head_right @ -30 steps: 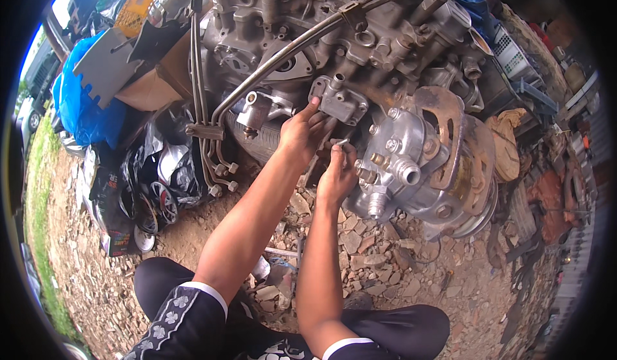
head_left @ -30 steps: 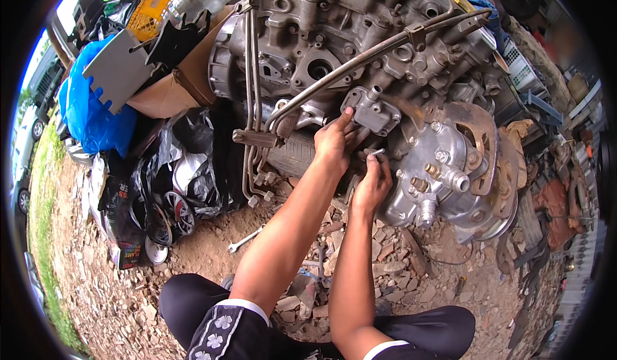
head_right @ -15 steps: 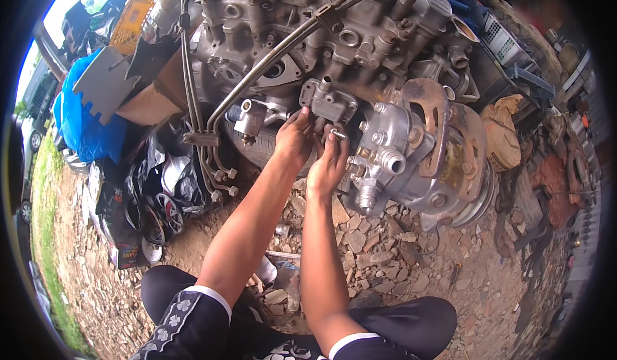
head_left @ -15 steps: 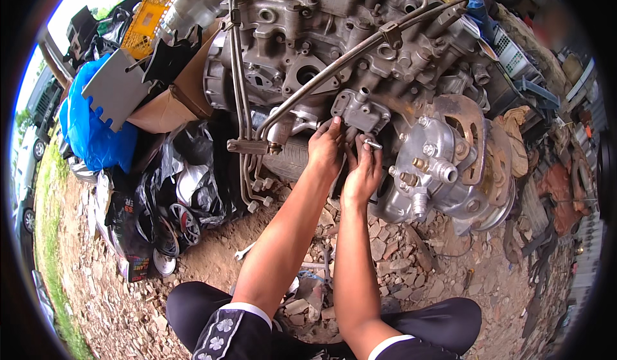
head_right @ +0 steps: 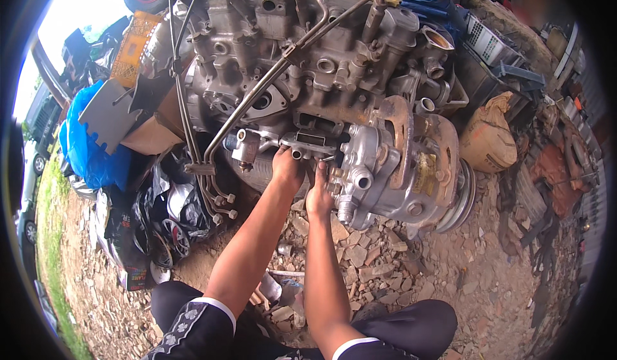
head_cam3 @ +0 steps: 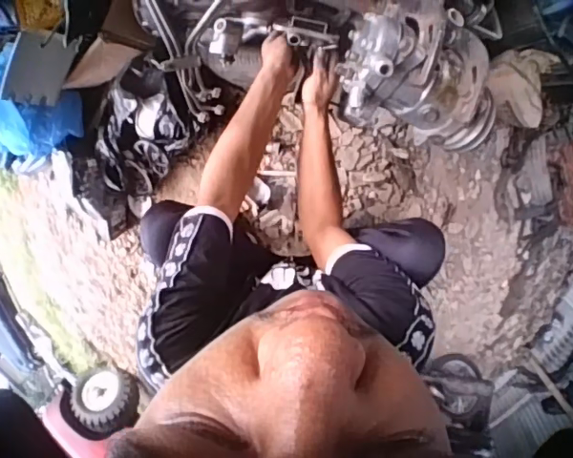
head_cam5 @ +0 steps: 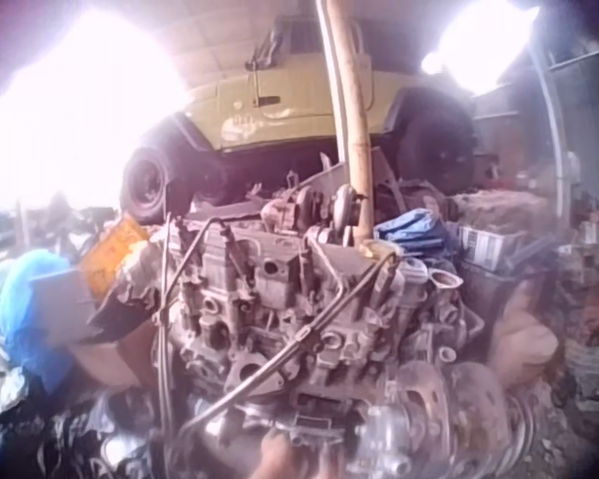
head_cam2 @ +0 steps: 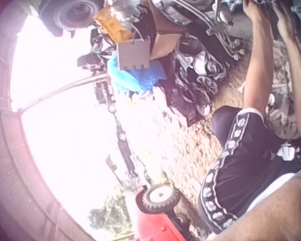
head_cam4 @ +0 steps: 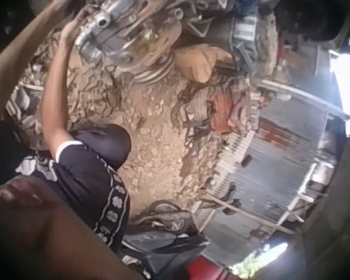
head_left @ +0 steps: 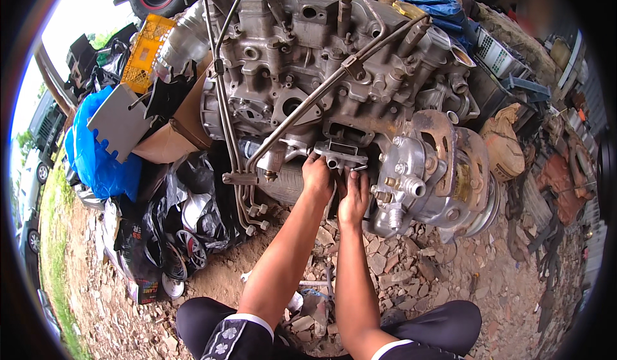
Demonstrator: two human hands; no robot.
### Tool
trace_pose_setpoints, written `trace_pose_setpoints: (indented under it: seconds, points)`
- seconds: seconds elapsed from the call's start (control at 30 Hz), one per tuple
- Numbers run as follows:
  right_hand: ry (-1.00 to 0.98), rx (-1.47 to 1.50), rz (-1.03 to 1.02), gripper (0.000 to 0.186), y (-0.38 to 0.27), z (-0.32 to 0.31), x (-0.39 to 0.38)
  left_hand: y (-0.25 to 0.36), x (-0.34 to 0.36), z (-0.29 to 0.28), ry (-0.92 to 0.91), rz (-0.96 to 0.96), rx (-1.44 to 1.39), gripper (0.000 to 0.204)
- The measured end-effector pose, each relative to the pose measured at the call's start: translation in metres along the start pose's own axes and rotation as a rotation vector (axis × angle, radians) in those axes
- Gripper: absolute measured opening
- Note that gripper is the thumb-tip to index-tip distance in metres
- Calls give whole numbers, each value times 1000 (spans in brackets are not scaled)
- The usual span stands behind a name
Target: The person cleans a metal engine part with a cloth, then positions it on the engine block and secures it by hand-tightening bolts. The person uses a wrench to tighten the bolts further.
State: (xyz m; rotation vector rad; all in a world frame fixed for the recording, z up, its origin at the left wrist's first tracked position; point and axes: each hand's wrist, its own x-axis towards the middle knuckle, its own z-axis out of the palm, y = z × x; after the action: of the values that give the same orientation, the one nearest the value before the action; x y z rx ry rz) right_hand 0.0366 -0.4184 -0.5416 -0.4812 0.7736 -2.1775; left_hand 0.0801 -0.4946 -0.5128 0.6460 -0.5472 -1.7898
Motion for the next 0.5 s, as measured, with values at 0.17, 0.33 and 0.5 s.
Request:
trace_pose_setpoints:
  seconds: [0.17,0.33,0.5]
  points:
    - [50,-17,-33,51,-8,-6,17,1,-7,17,82,-13,-9,12]
    - [27,-79,-23,45,-23,7,14,8,-2,18,140,-57,84,11]
    - [98,-113,22,43,-29,3,18,15,-1,41,309,-113,238,13]
